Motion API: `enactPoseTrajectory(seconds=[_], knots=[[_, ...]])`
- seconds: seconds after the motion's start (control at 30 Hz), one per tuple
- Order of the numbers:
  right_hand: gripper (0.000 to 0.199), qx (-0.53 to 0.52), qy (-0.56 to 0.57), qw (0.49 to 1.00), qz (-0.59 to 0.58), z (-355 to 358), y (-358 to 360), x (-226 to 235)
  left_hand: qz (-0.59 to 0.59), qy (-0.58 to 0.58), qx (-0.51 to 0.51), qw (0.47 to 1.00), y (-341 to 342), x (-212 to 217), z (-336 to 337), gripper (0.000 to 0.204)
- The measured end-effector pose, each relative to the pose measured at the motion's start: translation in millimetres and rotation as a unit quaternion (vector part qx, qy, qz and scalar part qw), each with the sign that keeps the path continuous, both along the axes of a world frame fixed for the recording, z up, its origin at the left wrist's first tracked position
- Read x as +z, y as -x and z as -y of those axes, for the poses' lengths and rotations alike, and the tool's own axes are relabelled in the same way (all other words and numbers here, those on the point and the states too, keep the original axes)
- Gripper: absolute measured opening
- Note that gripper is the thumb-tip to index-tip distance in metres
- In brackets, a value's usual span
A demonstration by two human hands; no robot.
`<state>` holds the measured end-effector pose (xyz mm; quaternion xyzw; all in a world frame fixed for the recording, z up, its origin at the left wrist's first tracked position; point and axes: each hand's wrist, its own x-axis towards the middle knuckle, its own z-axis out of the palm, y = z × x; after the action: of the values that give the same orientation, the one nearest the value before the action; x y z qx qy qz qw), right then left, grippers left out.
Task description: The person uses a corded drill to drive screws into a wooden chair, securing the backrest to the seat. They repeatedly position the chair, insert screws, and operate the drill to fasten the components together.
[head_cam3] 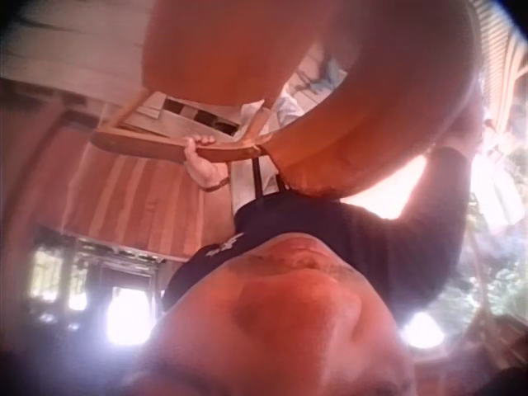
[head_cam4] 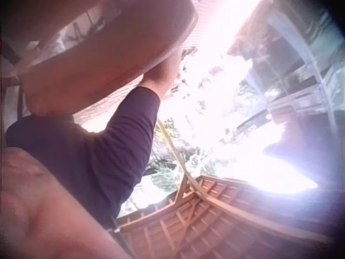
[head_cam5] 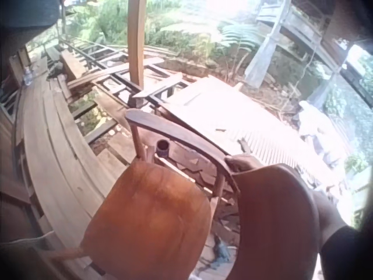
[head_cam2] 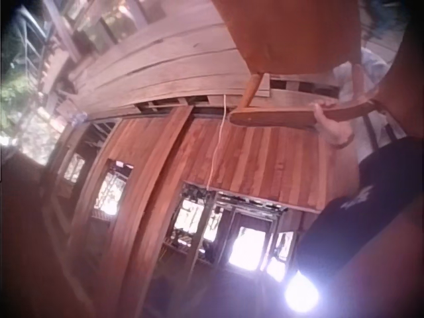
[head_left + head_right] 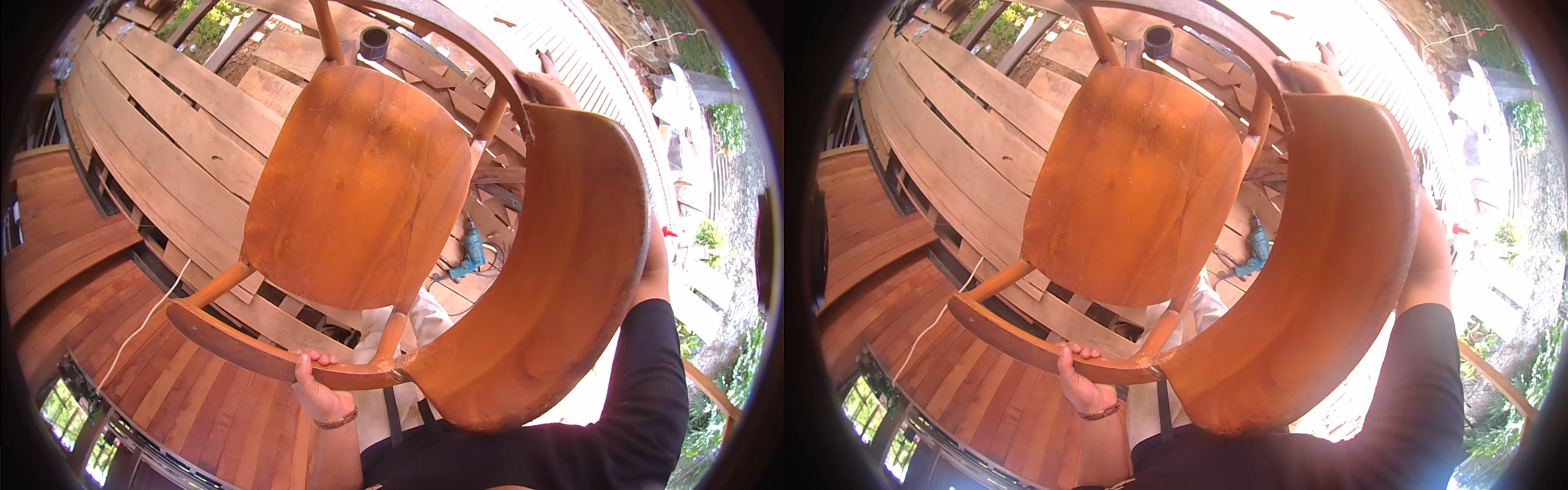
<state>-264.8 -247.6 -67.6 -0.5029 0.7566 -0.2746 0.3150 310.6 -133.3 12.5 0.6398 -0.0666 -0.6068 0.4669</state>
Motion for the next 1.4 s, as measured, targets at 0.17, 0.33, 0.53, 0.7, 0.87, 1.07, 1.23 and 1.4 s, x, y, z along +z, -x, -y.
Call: enactPoseTrajectory(seconds=[0.17, 0.33, 0.53, 0.7, 0.87, 1.07, 1.23, 1.4], knots=[[0.044, 0.02, -0.025, 0.999, -0.003, 30.6, 2.2, 3.8, -0.024, -0.016, -0.012, 1.0, 10.6, -16.3, -22.3, 0.026], [0.031, 0.015, -0.067, 0.997, -0.041, 56.4, -12.7, 14.0, -0.075, -0.049, -0.015, 0.996, 29.1, -37.5, -52.3, 0.026], [0.035, 0.1, -0.004, 0.993, -0.057, 30.9, 48.3, -29.3, -0.127, -0.031, -0.065, 0.989, 41.6, -48.9, -77.0, 0.025], [0.039, 0.12, 0.085, 0.989, -0.03, 19.7, 48.9, -47.7, -0.082, -0.04, -0.134, 0.987, 42.4, -49.3, -81.7, 0.032], [0.04, 0.011, 0.161, 0.982, -0.097, -25.1, 7.4, -15.3, -0.005, -0.237, -0.367, 0.899, 7.0, -33.2, -50.1, 0.044], [0.043, -0.213, 0.281, 0.934, -0.052, -182.1, -114.0, 19.8, 0.222, 0.096, -0.669, 0.703, 26.3, 29.5, -19.2, 0.012], [0.046, -0.4, 0.163, 0.882, 0.188, -316.2, -237.4, 12.1, 0.273, 0.407, -0.682, 0.543, 86.8, -19.6, -22.7, 0.041], [0.05, -0.402, 0.181, 0.689, 0.575, -318.6, -299.9, -25.1, 0.338, 0.403, -0.705, 0.475, 97.1, -38.3, -46.2, 0.051]])
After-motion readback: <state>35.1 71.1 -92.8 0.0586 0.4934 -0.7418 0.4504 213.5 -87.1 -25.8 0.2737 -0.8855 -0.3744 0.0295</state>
